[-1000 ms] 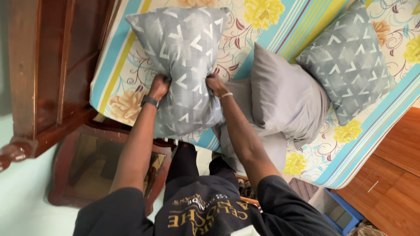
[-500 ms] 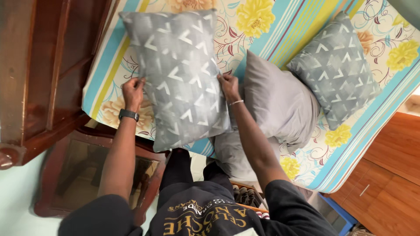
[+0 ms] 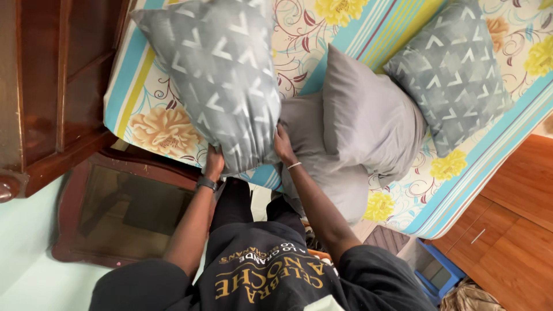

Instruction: The person smooths the bedspread, retrieves several pillows from a storage space, and arranges the pillows on the bed by hand.

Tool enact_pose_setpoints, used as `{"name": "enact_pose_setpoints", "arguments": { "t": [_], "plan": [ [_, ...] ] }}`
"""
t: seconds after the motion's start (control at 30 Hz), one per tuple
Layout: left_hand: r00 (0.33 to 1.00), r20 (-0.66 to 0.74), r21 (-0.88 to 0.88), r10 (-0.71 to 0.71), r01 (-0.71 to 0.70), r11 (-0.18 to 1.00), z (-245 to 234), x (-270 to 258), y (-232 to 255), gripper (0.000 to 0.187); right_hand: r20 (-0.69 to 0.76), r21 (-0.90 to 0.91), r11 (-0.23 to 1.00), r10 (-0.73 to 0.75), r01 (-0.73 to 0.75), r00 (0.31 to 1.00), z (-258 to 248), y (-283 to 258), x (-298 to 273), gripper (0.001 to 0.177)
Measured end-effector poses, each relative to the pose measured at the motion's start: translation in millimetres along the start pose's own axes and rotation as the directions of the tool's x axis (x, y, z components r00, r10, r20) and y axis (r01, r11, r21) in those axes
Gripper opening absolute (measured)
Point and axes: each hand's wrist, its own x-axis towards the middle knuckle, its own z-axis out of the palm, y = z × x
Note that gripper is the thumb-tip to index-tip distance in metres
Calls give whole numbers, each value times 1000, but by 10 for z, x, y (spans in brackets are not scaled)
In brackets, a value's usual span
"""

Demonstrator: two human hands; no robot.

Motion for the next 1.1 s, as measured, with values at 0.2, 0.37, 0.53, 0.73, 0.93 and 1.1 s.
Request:
{"name": "enact_pose_setpoints", "arguments": {
  "t": [0.2,0.37,0.53,0.73,0.93,1.1],
  "plan": [
    [978,-186,-79,91,-107,991,-158,421,219,54,-228,-626,764,16,-159,974,325,-569,211,40],
    [952,-288,-130,103,-145,981,-227,366,320,49,-348,-493,845,28,-209,937,263,-464,199,49],
    [990,-123,-340,70,-108,934,-823,545,328,44,9,-274,932,-244,237,970,-103,-150,49,44],
    [987,-76,489,144,-89,868,-1663,953,406,57,-44,21,930,367,-366,929,-943,-246,780,49],
    [968,50,-77,246,-242,967,-266,1688,1011,69,-69,-142,978,144,-153,987,436,-465,1318,47],
    [999,20,-190,-44,47,981,-453,1862,1051,82,92,328,831,444,-449,891,-201,-404,1447,67]
  ]
}}
